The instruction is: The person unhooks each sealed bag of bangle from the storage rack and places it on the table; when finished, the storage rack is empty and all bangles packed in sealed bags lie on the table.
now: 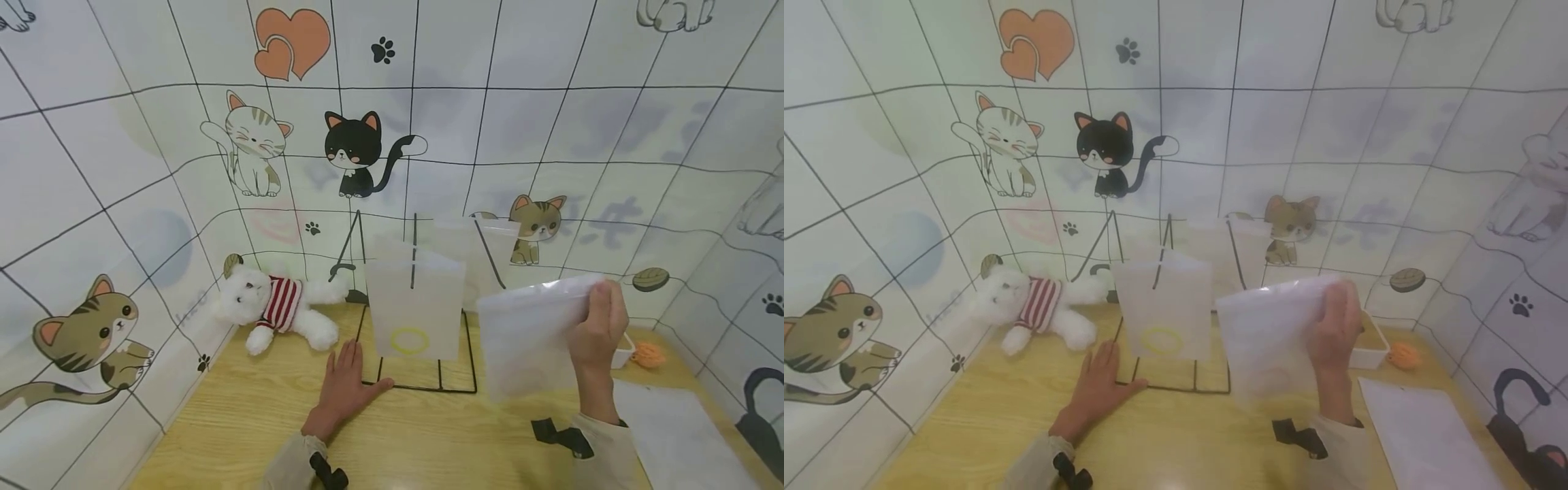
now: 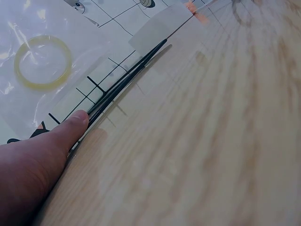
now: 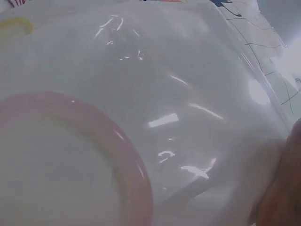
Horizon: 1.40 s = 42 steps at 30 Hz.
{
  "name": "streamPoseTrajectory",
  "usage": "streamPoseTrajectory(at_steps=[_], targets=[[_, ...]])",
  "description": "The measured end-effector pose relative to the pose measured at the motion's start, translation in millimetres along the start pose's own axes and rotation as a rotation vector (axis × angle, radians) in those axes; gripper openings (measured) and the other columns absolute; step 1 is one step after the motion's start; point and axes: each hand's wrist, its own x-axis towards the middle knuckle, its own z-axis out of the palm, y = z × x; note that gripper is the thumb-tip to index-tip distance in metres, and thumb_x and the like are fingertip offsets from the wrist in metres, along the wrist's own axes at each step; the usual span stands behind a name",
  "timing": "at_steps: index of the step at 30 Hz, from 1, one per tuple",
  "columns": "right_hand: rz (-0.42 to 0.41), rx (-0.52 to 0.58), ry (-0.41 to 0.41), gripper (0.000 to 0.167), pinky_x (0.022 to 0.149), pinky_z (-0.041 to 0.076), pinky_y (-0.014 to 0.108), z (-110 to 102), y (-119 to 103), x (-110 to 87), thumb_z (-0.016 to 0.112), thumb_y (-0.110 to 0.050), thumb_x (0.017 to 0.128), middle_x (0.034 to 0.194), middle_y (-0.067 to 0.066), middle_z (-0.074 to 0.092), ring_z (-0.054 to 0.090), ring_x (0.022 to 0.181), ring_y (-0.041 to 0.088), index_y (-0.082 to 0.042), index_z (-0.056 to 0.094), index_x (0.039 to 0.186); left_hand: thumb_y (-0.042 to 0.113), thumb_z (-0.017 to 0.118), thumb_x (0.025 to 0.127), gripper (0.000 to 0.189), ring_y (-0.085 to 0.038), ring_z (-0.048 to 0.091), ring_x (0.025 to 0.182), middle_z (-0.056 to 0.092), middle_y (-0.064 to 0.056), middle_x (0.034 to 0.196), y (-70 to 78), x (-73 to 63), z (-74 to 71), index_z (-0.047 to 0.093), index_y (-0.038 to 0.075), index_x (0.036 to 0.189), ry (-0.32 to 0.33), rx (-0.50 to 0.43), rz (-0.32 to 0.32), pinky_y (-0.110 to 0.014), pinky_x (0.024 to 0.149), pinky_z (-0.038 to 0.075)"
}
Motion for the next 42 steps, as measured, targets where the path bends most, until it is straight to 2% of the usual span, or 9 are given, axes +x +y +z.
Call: streamPoseTrajectory(at_steps=[3, 5, 13, 17, 23, 33, 35, 38, 42], targets=[[-0.039, -0.004, 0.003, 0.032, 0.056, 0.021, 0.025, -9.2, 0.8, 1.5, 0.037, -0.020, 0.105, 0.065, -0.007, 0.031, 0.026, 0.057, 0.009, -0.023, 0.042, 0.074, 0.078, 0.052, 0.085, 0.113, -0.035, 0.014, 0.155, 0.018, -0.019, 0.166, -1.4, 0.1, -0.1, 0.020, -0.003, 0.157, -0.008, 0.016, -0.004, -0.058, 0.123, 0.009], [-0.035, -0.029, 0.000, 0.031, 0.057, 0.021, 0.025, -16.8, 1.2, 1.4, 0.037, -0.021, 0.106, 0.066, -0.007, 0.031, 0.026, 0.058, 0.009, -0.025, 0.042, 0.075, 0.078, 0.052, 0.086, 0.112, -0.035, 0.015, 0.155, 0.018, -0.020, 0.165, -2.0, 0.0, -0.3, 0.021, -0.003, 0.157, -0.006, 0.020, -0.005, -0.058, 0.123, 0.010], [0.087, -0.250, -0.021, 0.028, 0.058, 0.023, 0.025, -53.1, 10.5, -5.0, 0.034, -0.029, 0.108, 0.070, -0.005, 0.033, 0.029, 0.061, 0.012, -0.032, 0.042, 0.081, 0.075, 0.055, 0.085, 0.112, -0.037, 0.017, 0.154, 0.021, -0.022, 0.164, 0.6, -0.6, -3.4, 0.023, -0.005, 0.156, 0.010, 0.012, 0.011, -0.060, 0.122, 0.011], [0.108, -0.309, -0.049, 0.029, 0.063, 0.026, 0.023, -64.8, 21.4, -12.6, 0.033, -0.029, 0.108, 0.074, -0.005, 0.035, 0.032, 0.067, 0.012, -0.027, 0.043, 0.081, 0.075, 0.056, 0.085, 0.112, -0.037, 0.018, 0.154, 0.022, -0.022, 0.164, 1.8, 0.2, -5.7, 0.024, -0.005, 0.156, 0.024, 0.019, 0.009, -0.059, 0.122, 0.012], [0.140, -0.344, -0.082, 0.031, 0.064, 0.027, 0.022, -76.9, 33.7, -23.1, 0.032, -0.029, 0.109, 0.076, -0.004, 0.035, 0.034, 0.071, 0.010, -0.017, 0.045, 0.083, 0.076, 0.056, 0.084, 0.113, -0.037, 0.016, 0.154, 0.021, -0.021, 0.164, 4.1, 0.1, -7.6, 0.023, -0.005, 0.156, 0.011, -0.006, 0.000, -0.059, 0.123, 0.012], [0.181, -0.369, -0.129, 0.022, 0.072, 0.027, 0.018, -98.0, 54.8, -17.9, 0.030, -0.025, 0.109, 0.084, -0.009, 0.039, 0.036, 0.081, 0.005, -0.024, 0.047, 0.095, 0.074, 0.058, 0.085, 0.111, -0.038, 0.013, 0.154, 0.018, -0.023, 0.165, 6.8, 4.7, -3.4, 0.020, -0.002, 0.158, 0.009, -0.050, 0.010, -0.062, 0.122, 0.009], [0.224, -0.395, -0.157, 0.021, 0.073, 0.028, 0.019, -101.7, 59.6, -15.3, 0.030, -0.026, 0.109, 0.087, -0.009, 0.039, 0.036, 0.082, 0.005, -0.023, 0.047, 0.098, 0.075, 0.055, 0.085, 0.112, -0.037, 0.013, 0.155, 0.018, -0.022, 0.165, 5.0, 5.3, -1.3, 0.020, -0.002, 0.158, 0.009, -0.032, 0.013, -0.061, 0.122, 0.009], [0.291, -0.467, -0.243, 0.023, 0.070, 0.030, 0.021, -107.6, 68.4, -13.2, 0.027, -0.030, 0.109, 0.087, -0.006, 0.039, 0.037, 0.079, 0.007, -0.018, 0.046, 0.101, 0.079, 0.053, 0.084, 0.114, -0.037, 0.014, 0.155, 0.018, -0.022, 0.165, 1.3, 3.1, 1.2, 0.020, -0.002, 0.158, 0.006, -0.002, 0.008, -0.060, 0.122, 0.010], [0.276, -0.559, -0.391, 0.034, 0.064, 0.032, 0.023, -117.7, 80.9, -9.3, 0.026, -0.033, 0.110, 0.084, 0.001, 0.040, 0.038, 0.075, 0.008, -0.005, 0.046, 0.109, 0.084, 0.051, 0.081, 0.119, -0.036, 0.013, 0.155, 0.018, -0.021, 0.165, 0.5, 1.2, 2.0, 0.020, -0.001, 0.158, -0.001, 0.015, 0.003, -0.060, 0.123, 0.010]])
